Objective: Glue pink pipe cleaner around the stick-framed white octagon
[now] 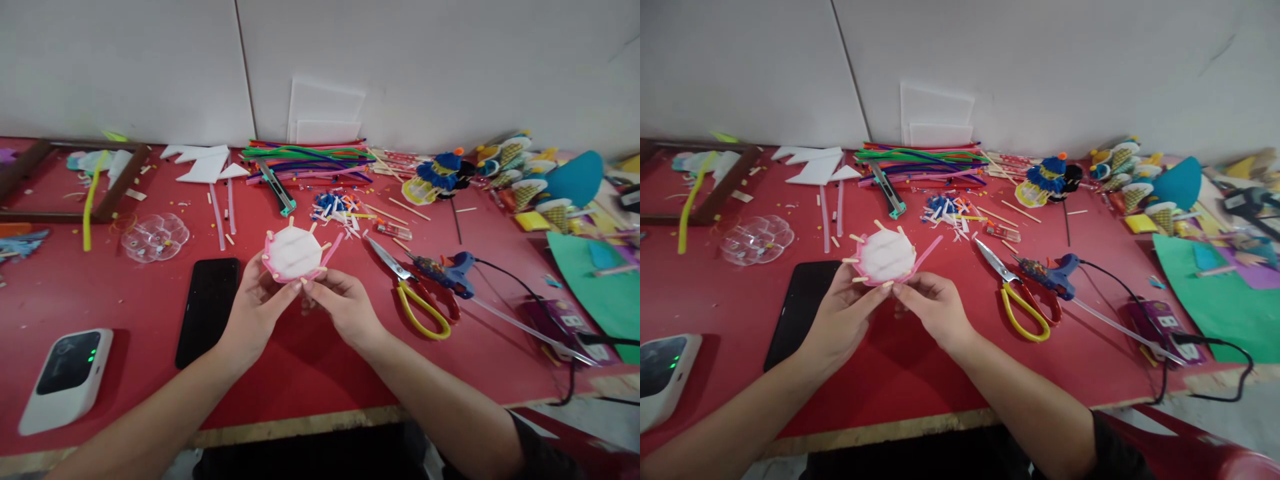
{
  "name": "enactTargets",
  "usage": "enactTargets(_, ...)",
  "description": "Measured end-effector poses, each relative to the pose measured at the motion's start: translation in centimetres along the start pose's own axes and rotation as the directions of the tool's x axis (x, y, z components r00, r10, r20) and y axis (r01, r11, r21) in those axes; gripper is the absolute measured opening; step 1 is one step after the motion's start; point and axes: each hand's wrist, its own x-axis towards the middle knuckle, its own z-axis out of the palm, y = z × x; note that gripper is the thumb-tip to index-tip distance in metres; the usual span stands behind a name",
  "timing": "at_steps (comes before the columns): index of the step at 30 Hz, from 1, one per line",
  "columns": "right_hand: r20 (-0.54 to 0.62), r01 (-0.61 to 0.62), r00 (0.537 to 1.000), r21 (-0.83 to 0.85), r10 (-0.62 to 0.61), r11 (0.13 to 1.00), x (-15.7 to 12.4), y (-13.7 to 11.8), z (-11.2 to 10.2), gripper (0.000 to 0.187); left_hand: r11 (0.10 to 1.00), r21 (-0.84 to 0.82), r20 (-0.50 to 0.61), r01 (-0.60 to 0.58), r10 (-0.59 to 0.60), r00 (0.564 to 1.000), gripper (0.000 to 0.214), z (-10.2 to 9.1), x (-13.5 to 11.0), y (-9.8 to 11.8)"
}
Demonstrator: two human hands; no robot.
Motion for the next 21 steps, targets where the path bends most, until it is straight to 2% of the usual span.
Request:
enactTargets(7, -0.002, 0.054, 0.999, -0.011, -0.054, 0.998, -0.19, -0.22, 0.14, 0.023, 0.999, -0.019, -0.005, -0.030, 0.030, 1.000, 0.035, 0.18, -0.08, 0.29)
enactTargets(12, -0.042, 0.091, 0.995, 0.006, -0.090, 0.996, -0.18, -0.37, 0.17, 0.024, 0.998, -0.054, 0.050, -0.028, 0.031, 0.998, 0.034, -0.03, -0.12, 0.14)
enactTargets(21, -0.042, 0.141, 0.988, -0.153, -0.150, 0.978, -0.55, -0.45, 0.07, 0.024, 0.986, 0.156, 0.041, -0.055, 0.050, 0.998, 0.032, -0.15, -0.26, 0.27)
